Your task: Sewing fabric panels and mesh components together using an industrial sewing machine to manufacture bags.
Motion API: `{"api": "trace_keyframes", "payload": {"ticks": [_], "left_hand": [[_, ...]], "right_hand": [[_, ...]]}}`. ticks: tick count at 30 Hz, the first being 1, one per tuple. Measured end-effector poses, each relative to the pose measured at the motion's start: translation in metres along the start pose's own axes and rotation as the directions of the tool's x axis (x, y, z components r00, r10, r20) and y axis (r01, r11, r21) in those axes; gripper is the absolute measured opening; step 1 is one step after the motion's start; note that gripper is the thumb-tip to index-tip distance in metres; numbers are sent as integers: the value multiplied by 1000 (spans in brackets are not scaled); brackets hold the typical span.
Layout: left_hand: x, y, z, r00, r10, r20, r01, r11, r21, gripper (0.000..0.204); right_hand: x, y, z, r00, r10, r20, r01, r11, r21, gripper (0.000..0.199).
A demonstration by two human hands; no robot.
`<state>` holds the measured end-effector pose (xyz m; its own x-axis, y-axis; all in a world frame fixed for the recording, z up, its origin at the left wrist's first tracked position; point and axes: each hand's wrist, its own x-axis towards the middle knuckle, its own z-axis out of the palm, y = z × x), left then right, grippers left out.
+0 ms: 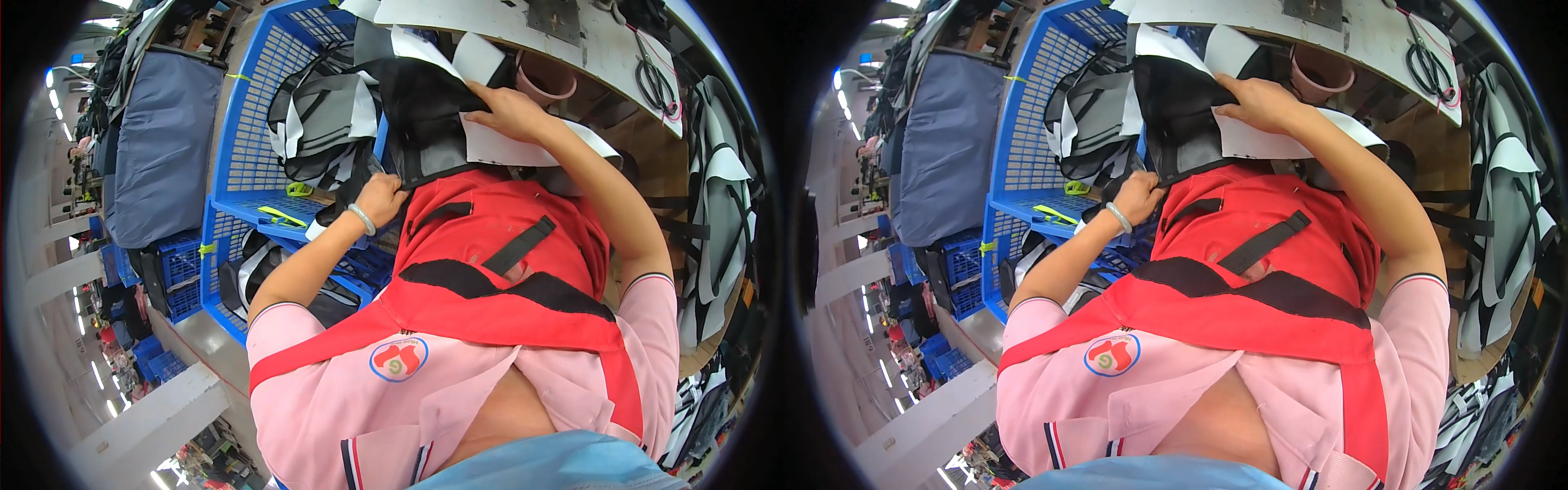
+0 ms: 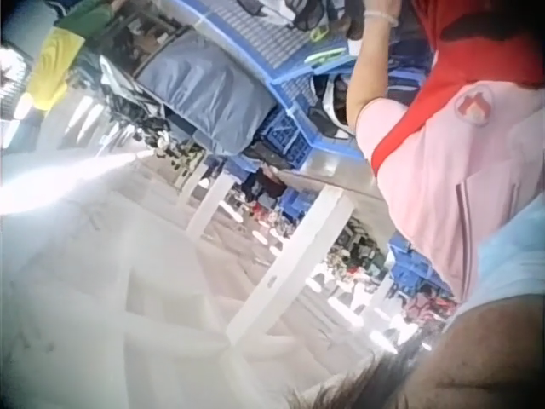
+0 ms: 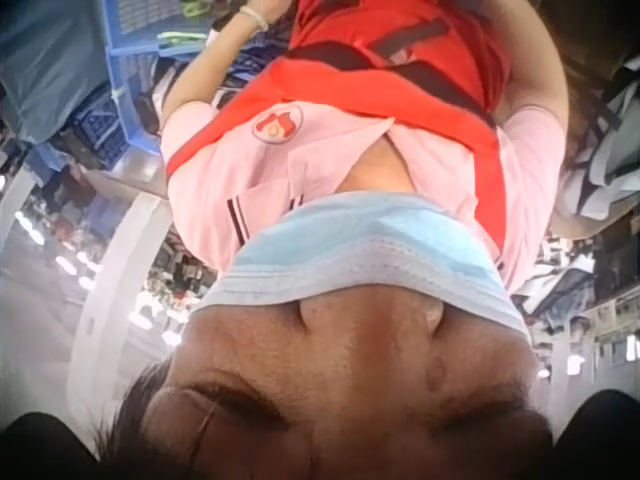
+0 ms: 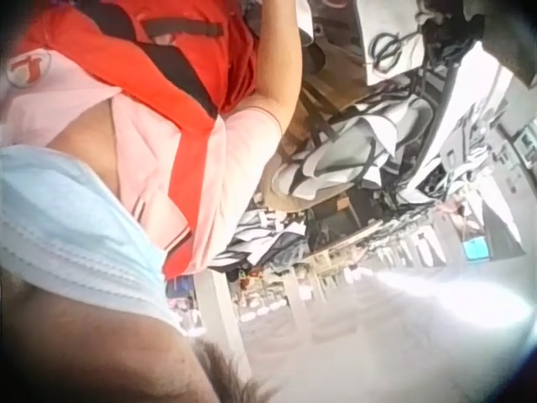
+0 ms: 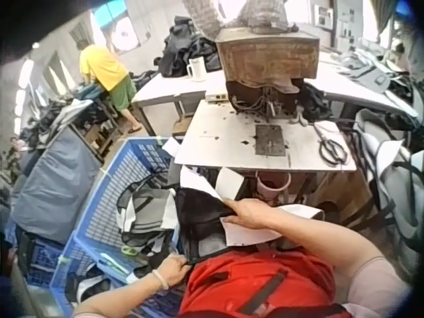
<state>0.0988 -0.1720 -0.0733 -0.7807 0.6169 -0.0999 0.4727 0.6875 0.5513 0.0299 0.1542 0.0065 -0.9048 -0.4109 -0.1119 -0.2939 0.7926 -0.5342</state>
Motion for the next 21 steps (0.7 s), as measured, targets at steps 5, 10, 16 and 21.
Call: {"api": "trace_keyframes", "payload": {"ticks": [5, 10, 16, 21], "left_hand": [[-9, 36, -16, 992, -103, 74, 109, 991, -81, 31], [3, 83, -63, 930, -68, 361, 127, 981, -143, 52], [57, 126, -118, 792, 86, 604, 205, 895, -395, 63], [115, 209, -151, 744, 244, 621, 108, 875, -473, 63]], "right_hand": [[34, -5, 6, 987, 154, -53, -156, 987, -31, 80], [4, 24, -14, 955, 84, -285, -45, 989, 139, 83], [-108, -6, -115, 981, 97, -170, -45, 957, 286, 29], [-180, -85, -198, 946, -311, -91, 323, 919, 227, 35]]}}
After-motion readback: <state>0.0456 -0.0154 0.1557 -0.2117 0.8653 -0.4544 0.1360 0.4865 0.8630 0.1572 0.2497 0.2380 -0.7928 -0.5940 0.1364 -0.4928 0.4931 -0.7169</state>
